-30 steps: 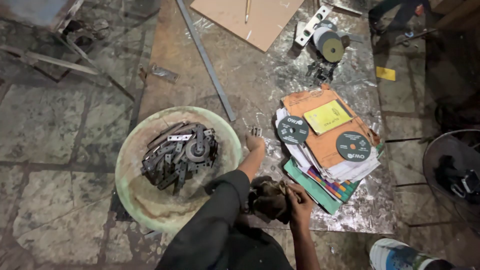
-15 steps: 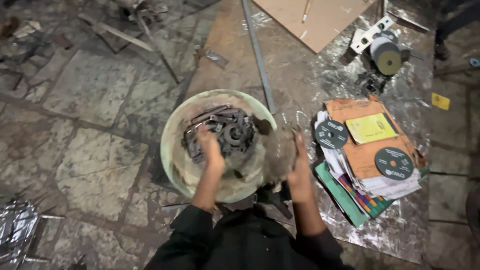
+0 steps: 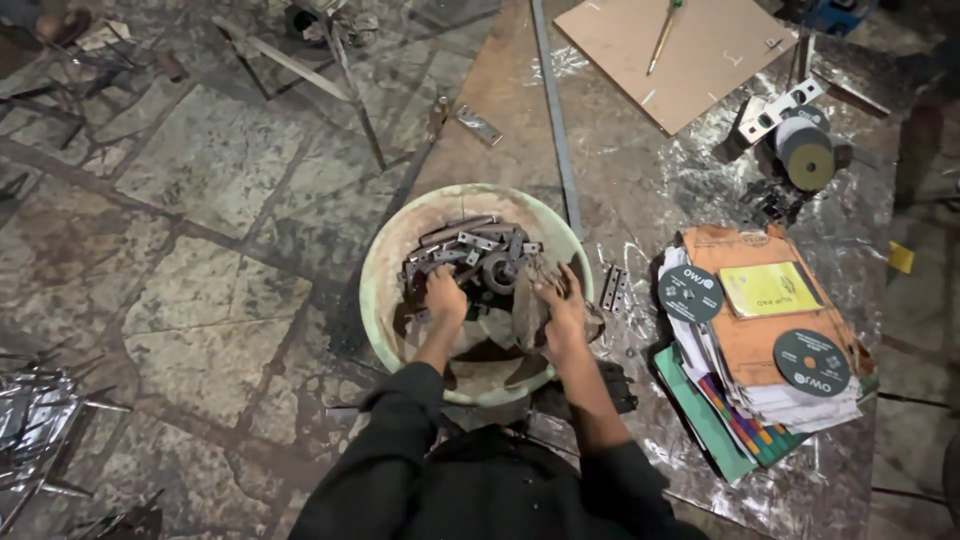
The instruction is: The person picks small metal parts from a bucket and wipes them with a cloth. They handle the parts one at a time, rubbing the surfaces and edges, then place them back into the bucket. The work continues throughout the clip in a repetitive cycle.
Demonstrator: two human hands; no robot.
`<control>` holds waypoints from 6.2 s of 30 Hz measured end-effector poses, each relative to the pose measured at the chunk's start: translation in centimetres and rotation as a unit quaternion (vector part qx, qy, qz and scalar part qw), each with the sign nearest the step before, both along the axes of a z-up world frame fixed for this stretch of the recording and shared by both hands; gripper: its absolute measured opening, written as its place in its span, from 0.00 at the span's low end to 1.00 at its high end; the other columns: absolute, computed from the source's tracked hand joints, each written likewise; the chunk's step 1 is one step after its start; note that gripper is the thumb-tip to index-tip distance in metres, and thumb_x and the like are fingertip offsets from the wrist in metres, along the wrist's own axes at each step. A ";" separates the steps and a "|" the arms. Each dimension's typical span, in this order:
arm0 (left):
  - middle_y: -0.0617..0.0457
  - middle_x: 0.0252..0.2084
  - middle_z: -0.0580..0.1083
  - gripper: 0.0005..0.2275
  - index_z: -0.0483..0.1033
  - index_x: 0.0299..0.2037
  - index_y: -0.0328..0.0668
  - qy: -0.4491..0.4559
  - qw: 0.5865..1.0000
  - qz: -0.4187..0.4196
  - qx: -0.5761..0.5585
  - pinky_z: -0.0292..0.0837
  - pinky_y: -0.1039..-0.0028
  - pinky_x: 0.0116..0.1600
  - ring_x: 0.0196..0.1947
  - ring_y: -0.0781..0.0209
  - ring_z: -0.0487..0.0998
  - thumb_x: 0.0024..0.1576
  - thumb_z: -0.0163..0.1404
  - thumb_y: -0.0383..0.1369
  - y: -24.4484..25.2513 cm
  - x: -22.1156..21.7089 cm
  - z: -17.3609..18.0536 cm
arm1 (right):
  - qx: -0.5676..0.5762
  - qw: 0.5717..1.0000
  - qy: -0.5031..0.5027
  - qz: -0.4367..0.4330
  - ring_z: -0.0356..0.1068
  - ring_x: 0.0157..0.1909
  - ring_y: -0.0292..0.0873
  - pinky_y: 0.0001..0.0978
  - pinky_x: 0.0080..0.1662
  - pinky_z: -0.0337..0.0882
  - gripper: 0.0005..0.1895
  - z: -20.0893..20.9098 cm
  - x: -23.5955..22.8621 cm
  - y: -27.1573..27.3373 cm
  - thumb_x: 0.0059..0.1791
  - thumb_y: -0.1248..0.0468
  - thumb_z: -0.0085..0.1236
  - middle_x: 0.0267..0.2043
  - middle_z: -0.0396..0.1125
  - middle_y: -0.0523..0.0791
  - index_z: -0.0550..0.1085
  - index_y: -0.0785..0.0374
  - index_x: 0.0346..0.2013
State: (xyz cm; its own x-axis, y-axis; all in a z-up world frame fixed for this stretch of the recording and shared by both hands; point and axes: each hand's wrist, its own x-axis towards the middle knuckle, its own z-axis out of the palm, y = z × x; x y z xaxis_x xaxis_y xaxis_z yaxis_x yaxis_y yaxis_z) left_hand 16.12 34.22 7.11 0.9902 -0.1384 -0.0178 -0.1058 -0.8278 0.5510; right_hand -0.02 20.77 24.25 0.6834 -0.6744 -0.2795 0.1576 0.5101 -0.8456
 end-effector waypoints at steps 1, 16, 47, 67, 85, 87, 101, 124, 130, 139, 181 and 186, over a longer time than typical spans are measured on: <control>0.44 0.53 0.72 0.12 0.71 0.52 0.41 0.000 1.000 -0.003 -0.002 0.73 0.52 0.52 0.55 0.41 0.74 0.58 0.49 0.27 -0.3 -0.1 0.7 | -0.002 1.000 0.000 -0.003 0.72 0.52 0.42 0.35 0.53 0.73 0.31 1.0 -0.8 0.2 0.43 0.74 0.61 0.53 0.71 0.44 0.68 0.61 0.61; 0.47 0.48 0.71 0.07 0.76 0.47 0.49 -0.164 0.942 -0.217 0.198 0.71 0.53 0.51 0.53 0.47 0.71 0.61 0.48 0.32 1.2 2.8 2.9 | -0.066 0.996 -0.043 0.030 0.71 0.55 0.41 0.33 0.57 0.71 0.28 2.9 -5.8 2.3 0.46 0.76 0.58 0.55 0.70 0.47 0.66 0.67 0.62; 0.51 0.54 0.75 0.15 0.70 0.59 0.38 0.436 0.419 0.034 -0.796 0.77 0.70 0.57 0.53 0.57 0.77 0.61 0.50 0.27 -6.2 -9.4 11.5 | -0.594 0.794 0.081 -0.099 0.71 0.57 0.52 0.38 0.56 0.71 0.20 11.9 -1.7 2.1 0.46 0.71 0.62 0.57 0.68 0.52 0.77 0.60 0.53; 0.54 0.66 0.71 0.21 0.65 0.69 0.34 0.250 0.617 -0.021 -0.746 0.61 0.74 0.47 0.49 0.62 0.67 0.65 0.41 0.19 -4.7 -12.4 21.6 | -0.639 0.764 0.089 -0.008 0.70 0.56 0.55 0.41 0.57 0.71 0.20 16.6 0.6 0.7 0.47 0.67 0.63 0.56 0.68 0.52 0.76 0.63 0.54; 0.49 0.60 0.72 0.18 0.68 0.66 0.32 0.202 0.598 -0.003 -0.775 0.70 0.76 0.58 0.54 0.65 0.74 0.65 0.43 0.21 -3.9 -11.8 21.4 | -0.666 0.742 0.067 0.037 0.71 0.53 0.55 0.41 0.53 0.72 0.21 15.9 -0.8 2.8 0.44 0.70 0.65 0.53 0.69 0.50 0.78 0.59 0.52; 0.53 0.60 0.72 0.21 0.65 0.66 0.40 0.260 0.557 -0.025 -0.788 0.70 0.77 0.60 0.56 0.67 0.74 0.62 0.43 0.21 -2.6 -11.9 22.4 | -0.693 0.717 0.047 0.058 0.71 0.52 0.55 0.42 0.54 0.71 0.23 15.4 -1.0 2.7 0.40 0.71 0.65 0.51 0.69 0.50 0.78 0.60 0.51; 0.58 0.44 0.79 0.23 0.73 0.60 0.38 0.279 0.730 -0.144 -0.607 0.67 0.80 0.42 0.40 0.70 0.74 0.54 0.46 0.13 -0.1 -9.3 25.2 | -0.703 0.710 0.011 0.028 0.72 0.53 0.53 0.41 0.54 0.72 0.22 13.8 -2.2 1.9 0.42 0.72 0.67 0.51 0.69 0.50 0.78 0.60 0.51; 0.60 0.45 0.79 0.21 0.75 0.55 0.41 0.370 0.698 -0.271 -0.550 0.71 0.82 0.49 0.44 0.72 0.76 0.52 0.47 0.12 -1.1 -8.9 23.2 | -0.704 0.709 0.041 0.008 0.71 0.53 0.54 0.42 0.52 0.72 0.18 16.5 -1.9 0.8 0.46 0.71 0.63 0.50 0.70 0.51 0.78 0.62 0.51; 0.51 0.43 0.78 0.20 0.79 0.53 0.30 0.264 0.738 -0.282 -0.553 0.68 0.75 0.44 0.42 0.64 0.76 0.52 0.45 0.11 -2.2 -8.7 16.3 | -0.708 0.701 0.046 0.072 0.72 0.52 0.53 0.42 0.52 0.72 0.17 15.6 -2.7 1.6 0.44 0.69 0.65 0.49 0.70 0.50 0.79 0.61 0.48; 0.49 0.44 0.81 0.19 0.77 0.50 0.27 0.242 0.775 -0.241 -0.532 0.74 0.73 0.50 0.44 0.59 0.81 0.47 0.48 0.10 -2.8 -10.1 17.8 | -0.703 0.708 0.061 0.033 0.71 0.54 0.55 0.41 0.54 0.71 0.19 16.4 -3.5 1.3 0.45 0.71 0.63 0.52 0.70 0.52 0.79 0.61 0.51; 0.55 0.48 0.78 0.09 0.79 0.50 0.37 0.408 0.573 -0.097 -0.704 0.71 0.74 0.53 0.49 0.63 0.76 0.66 0.46 0.24 -3.1 -9.1 20.2 | -0.697 0.715 0.053 -0.010 0.72 0.54 0.53 0.41 0.55 0.72 0.19 18.2 -1.0 2.0 0.45 0.70 0.65 0.53 0.71 0.49 0.78 0.61 0.50; 0.55 0.48 0.79 0.12 0.78 0.50 0.40 0.375 0.516 -0.086 -0.766 0.73 0.72 0.55 0.48 0.62 0.79 0.61 0.45 0.19 -3.6 -7.1 18.8 | -0.685 0.727 0.048 0.025 0.72 0.54 0.53 0.40 0.54 0.72 0.21 18.4 -1.6 2.8 0.43 0.71 0.64 0.52 0.70 0.49 0.78 0.62 0.51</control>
State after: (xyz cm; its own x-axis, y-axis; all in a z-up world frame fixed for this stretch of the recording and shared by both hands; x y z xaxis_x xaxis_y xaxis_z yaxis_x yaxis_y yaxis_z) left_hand 9.04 30.60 25.88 0.7558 -0.6425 -0.1264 0.6125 0.6252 0.4837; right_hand -1.60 23.58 42.68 0.7385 -0.3402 0.5822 0.0745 -0.8170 -0.5718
